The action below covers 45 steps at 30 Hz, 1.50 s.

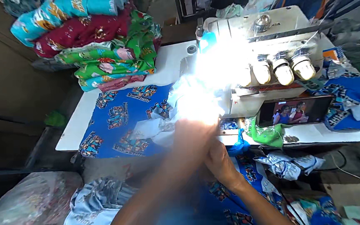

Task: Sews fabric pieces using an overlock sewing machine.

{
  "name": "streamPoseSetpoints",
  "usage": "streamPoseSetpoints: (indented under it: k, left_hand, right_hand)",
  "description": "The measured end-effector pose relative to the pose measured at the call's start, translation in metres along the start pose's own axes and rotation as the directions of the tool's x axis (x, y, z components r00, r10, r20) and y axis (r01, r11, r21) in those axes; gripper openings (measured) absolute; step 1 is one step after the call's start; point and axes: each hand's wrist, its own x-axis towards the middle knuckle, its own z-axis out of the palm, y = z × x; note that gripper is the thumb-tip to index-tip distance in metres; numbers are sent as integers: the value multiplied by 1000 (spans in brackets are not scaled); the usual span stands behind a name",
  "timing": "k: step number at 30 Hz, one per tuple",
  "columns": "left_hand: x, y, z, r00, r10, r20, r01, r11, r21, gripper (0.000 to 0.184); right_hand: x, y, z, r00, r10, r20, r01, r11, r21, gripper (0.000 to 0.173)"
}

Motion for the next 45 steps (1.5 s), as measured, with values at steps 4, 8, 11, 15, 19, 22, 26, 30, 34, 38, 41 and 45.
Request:
streamPoseSetpoints:
  k: [4, 8, 11, 15, 19, 22, 26, 30, 34, 38, 41, 45]
  left_hand:
    - [14, -8, 2, 1000, 9, -25, -9, 1000, 16, 22]
    - [19, -12, 0, 998, 45, -39, -44, 999, 31, 32]
    - [21, -20, -3, 996, 78, -32, -79, 996, -31, 28]
    - [27, -49, -20, 989, 79, 125, -49, 973, -227, 21]
    - [33, -70, -38, 965, 125, 229, -58, 959, -278, 19]
    - [39, -66, -51, 966, 140, 217, -97, 976, -196, 19]
    - [40, -44, -58, 981, 131, 145, -118, 989, -91, 21]
    - [15, -10, -59, 981, 147, 127, -130, 983, -129, 15]
    - [-12, -3, -26, 998, 65, 21, -63, 994, -87, 10]
    - [-24, 7, -10, 999, 32, -20, -33, 998, -47, 9]
    - [-22, 9, -8, 1000, 13, -9, -13, 1000, -23, 9]
    - [-5, 11, -11, 1000, 5, -28, -5, 1000, -17, 14]
  right_hand:
    - [-7, 6, -1, 997, 20, 73, -19, 1000, -14, 18]
    - [-15, 11, -5, 996, 11, 92, -10, 1000, -3, 19]
    - [-13, 13, -16, 996, 16, 83, -16, 1000, 5, 22]
    - [-3, 12, -35, 995, 99, 13, -99, 995, 19, 24]
    - [10, 1, -45, 982, 181, -47, -174, 977, 125, 25]
    - [26, -18, -35, 981, 194, -13, -185, 953, 240, 27]
    - [42, -36, -4, 989, 142, 33, -145, 943, 299, 27]
    - [31, -54, 2, 993, 103, 56, -114, 960, 257, 14]
    - [2, -46, 2, 988, 119, 94, -132, 978, 158, 20]
    - [-15, -35, 5, 994, 89, 68, -95, 991, 98, 24]
    - [-16, -37, 5, 991, 102, 84, -108, 991, 74, 28]
    - [-6, -35, 10, 992, 64, 105, -77, 989, 126, 24]
